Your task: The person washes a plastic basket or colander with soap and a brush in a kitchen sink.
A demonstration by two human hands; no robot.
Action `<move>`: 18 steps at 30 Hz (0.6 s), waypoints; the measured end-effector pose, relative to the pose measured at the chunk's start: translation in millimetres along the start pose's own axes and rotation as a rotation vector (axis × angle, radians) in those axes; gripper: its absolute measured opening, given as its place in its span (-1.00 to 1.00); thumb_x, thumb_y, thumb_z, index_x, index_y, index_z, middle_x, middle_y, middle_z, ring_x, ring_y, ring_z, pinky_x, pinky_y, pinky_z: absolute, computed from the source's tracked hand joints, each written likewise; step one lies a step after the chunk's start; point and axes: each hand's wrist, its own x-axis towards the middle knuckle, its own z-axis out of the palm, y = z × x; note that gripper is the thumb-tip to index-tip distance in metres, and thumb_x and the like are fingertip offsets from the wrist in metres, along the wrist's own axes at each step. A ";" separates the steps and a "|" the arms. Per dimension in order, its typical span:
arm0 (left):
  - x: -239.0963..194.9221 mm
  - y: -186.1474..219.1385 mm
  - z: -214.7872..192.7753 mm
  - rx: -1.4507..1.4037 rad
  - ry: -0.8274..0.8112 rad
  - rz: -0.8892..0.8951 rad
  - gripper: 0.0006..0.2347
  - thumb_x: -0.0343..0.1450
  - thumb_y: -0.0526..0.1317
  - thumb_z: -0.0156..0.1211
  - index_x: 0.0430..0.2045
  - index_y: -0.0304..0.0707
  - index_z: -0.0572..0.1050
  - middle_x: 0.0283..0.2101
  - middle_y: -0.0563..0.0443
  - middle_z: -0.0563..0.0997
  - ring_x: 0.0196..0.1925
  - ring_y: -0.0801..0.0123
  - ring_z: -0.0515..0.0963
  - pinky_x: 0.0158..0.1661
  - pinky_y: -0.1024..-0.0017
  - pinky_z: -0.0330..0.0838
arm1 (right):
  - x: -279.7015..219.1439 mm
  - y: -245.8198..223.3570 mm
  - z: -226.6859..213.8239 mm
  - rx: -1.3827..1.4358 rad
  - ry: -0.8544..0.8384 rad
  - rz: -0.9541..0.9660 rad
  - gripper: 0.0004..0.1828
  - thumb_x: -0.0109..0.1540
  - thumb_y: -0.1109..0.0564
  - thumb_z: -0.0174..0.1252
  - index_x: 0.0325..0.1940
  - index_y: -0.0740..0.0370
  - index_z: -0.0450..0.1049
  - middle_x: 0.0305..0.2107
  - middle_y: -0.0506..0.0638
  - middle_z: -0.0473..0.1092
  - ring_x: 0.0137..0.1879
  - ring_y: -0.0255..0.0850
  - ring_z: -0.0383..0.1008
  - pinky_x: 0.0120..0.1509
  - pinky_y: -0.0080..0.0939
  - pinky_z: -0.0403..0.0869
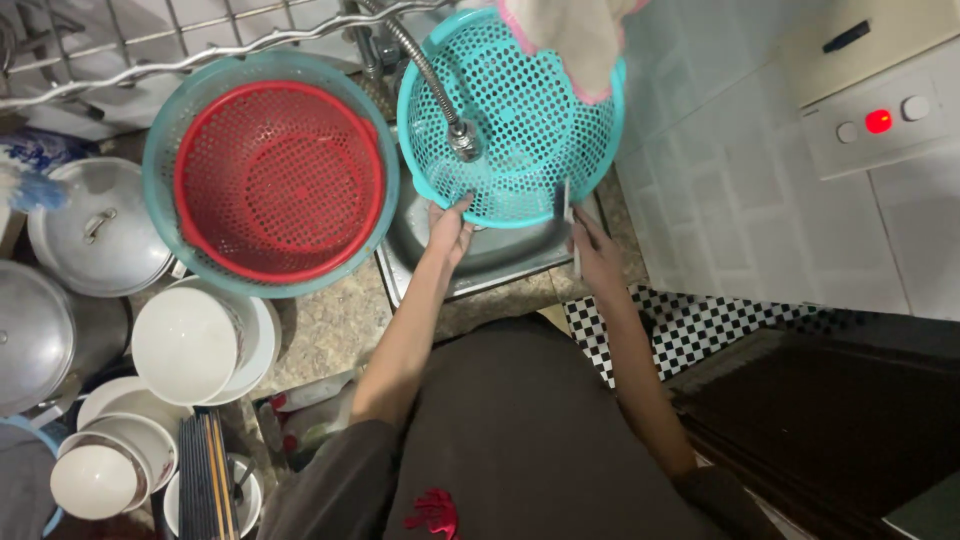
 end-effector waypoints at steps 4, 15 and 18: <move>-20.5 7.4 6.9 -0.002 0.071 0.005 -0.50 0.36 -0.60 0.06 0.19 -0.19 0.26 0.17 -0.16 0.51 0.13 0.07 0.59 0.08 0.11 0.58 | 6.8 3.7 7.0 -0.139 -0.044 -0.062 -0.49 0.43 0.01 0.06 0.46 0.14 0.40 -0.42 -0.16 0.27 -0.32 -0.41 0.19 -0.25 -0.36 0.23; -82.0 27.7 24.7 0.375 0.238 -0.141 -0.34 0.28 -0.43 0.11 0.29 0.18 0.09 0.08 0.05 0.49 -0.04 0.31 0.59 -0.29 0.35 0.56 | 47.2 -15.5 53.8 -0.854 -0.160 -0.533 -0.60 0.33 0.07 0.24 0.25 0.14 0.48 -0.11 0.14 0.57 -0.06 0.07 0.51 0.05 0.06 0.46; -76.6 17.4 0.7 0.392 0.211 -0.121 -0.41 0.30 -0.41 0.11 0.27 -0.01 0.18 0.03 -0.04 0.53 -0.09 0.28 0.60 -0.32 0.31 0.55 | 68.4 -14.8 57.6 -0.697 -0.518 -0.554 -0.57 0.24 0.16 0.31 0.22 0.08 0.52 -0.10 0.08 0.58 -0.10 -0.06 0.56 0.02 -0.03 0.50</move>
